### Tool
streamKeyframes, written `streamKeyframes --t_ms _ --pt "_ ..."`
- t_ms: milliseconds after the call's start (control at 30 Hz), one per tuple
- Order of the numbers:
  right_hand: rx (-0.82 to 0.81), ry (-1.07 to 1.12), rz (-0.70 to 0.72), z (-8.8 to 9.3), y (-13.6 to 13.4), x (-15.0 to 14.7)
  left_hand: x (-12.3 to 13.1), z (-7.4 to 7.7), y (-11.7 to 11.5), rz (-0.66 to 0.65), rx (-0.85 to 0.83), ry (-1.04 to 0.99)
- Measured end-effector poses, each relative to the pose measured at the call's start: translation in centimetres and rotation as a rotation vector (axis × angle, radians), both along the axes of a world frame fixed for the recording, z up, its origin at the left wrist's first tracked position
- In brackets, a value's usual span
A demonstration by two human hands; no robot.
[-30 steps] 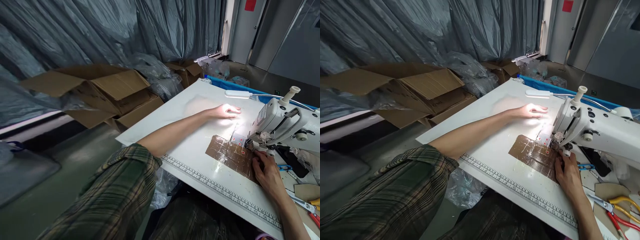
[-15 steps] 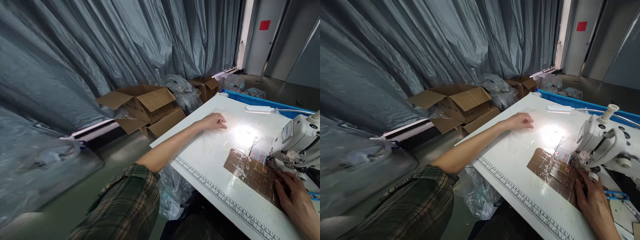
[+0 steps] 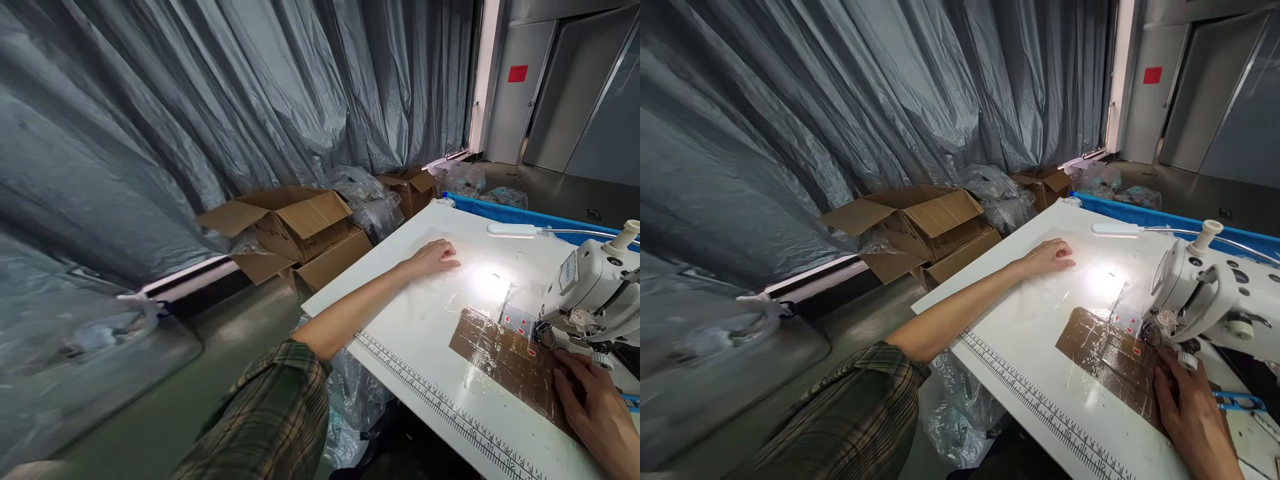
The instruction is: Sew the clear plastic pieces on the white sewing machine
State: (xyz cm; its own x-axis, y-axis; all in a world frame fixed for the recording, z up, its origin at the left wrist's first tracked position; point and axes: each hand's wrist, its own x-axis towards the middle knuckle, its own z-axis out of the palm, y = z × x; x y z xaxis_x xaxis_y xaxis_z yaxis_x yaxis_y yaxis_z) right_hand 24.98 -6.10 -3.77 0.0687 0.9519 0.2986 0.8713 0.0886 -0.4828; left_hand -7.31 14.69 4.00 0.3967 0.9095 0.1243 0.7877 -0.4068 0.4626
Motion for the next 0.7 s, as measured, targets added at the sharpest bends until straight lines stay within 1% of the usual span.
streamKeyframes --t_ms 100,200,300,367,400,433,500,600,667,700 --pt "0.008 0.007 -0.002 -0.2 0.1 0.1 0.4 -0.5 0.3 0.012 -0.01 0.03" --pt "0.001 -0.001 -0.019 -0.3 0.1 0.1 0.6 -0.2 0.2 0.026 0.015 0.029" --pt "-0.008 -0.01 -0.028 -0.2 -0.1 -0.2 0.9 0.5 -0.8 0.002 0.059 0.009" --pt "-0.01 -0.018 -0.042 0.0 -0.2 -0.5 1.3 0.8 -2.4 -0.057 0.092 0.002" --pt "-0.009 -0.024 -0.045 0.1 -0.2 -0.6 1.6 0.7 -3.5 -0.107 0.106 0.001" --pt "-0.007 -0.028 -0.044 0.2 -0.3 -0.6 1.9 0.6 -4.7 -0.193 0.129 0.005" --pt "0.003 -0.03 -0.036 0.2 -0.3 -0.6 2.7 -0.1 -7.5 -0.406 0.142 0.011" --pt "0.016 -0.03 -0.019 0.1 -0.3 -0.5 4.1 -1.5 -11.8 -0.685 0.137 0.007" --pt "0.027 -0.038 -0.01 0.1 -0.2 -0.4 4.8 -2.2 -13.9 -0.788 0.158 -0.008" --pt "0.028 -0.044 -0.006 0.2 -0.2 -0.4 5.1 -2.4 -14.5 -0.82 0.163 -0.021"
